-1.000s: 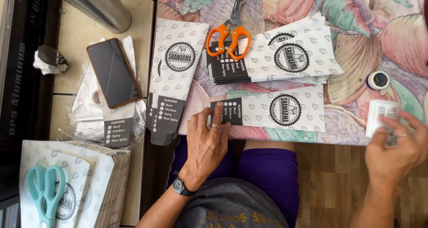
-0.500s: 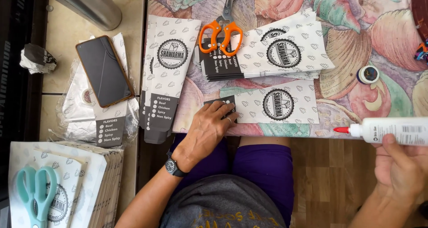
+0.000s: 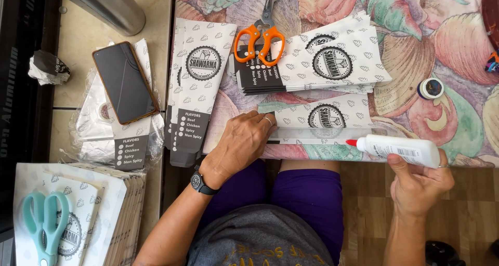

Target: The person applies glue to the edges of paper shawarma wrappers, folds them into a sleeve shape, and stacks them. They handle one wrapper at a time, using a bottle of glue to apply an adhesive strip and their hands to press the seams together.

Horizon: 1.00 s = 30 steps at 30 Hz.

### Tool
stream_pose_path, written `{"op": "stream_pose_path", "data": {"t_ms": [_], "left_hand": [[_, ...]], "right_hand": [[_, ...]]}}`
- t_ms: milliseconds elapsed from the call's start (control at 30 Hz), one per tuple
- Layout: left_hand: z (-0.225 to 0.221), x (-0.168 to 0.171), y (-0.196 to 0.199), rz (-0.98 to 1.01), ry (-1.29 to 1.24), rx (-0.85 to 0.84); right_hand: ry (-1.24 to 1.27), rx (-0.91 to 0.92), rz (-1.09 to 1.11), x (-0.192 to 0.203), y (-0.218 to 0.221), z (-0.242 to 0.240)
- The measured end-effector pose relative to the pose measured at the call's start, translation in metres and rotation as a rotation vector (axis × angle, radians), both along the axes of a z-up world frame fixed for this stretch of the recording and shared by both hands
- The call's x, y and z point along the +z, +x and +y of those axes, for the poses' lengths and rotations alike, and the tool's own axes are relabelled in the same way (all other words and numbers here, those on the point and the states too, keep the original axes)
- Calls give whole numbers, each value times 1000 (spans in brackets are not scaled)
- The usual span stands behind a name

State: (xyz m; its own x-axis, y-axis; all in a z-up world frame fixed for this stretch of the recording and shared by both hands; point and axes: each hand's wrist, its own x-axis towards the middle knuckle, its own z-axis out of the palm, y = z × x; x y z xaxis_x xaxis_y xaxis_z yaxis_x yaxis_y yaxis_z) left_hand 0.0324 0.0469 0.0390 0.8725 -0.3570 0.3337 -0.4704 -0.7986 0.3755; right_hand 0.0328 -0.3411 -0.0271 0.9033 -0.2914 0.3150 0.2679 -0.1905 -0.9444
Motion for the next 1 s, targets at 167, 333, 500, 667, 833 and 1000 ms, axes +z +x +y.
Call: {"op": "stream_pose_path", "data": {"t_ms": [167, 333, 500, 667, 833, 1000], "left_hand": [[4, -5, 0, -4, -27, 3], [5, -9, 3, 26, -58, 24], [9, -10, 8, 148, -92, 27], [13, -9, 18, 234, -85, 55], [19, -3, 26, 335, -150, 34], [22, 9, 31, 444, -252, 51]], "right_hand": [[11, -44, -54, -4, 5, -39], [1, -35, -54, -6, 5, -41], [43, 19, -43, -10, 2, 5], [87, 142, -28, -5, -2, 77], [203, 281, 64, -16, -6, 129], [166, 359, -22, -11, -8, 176]]}}
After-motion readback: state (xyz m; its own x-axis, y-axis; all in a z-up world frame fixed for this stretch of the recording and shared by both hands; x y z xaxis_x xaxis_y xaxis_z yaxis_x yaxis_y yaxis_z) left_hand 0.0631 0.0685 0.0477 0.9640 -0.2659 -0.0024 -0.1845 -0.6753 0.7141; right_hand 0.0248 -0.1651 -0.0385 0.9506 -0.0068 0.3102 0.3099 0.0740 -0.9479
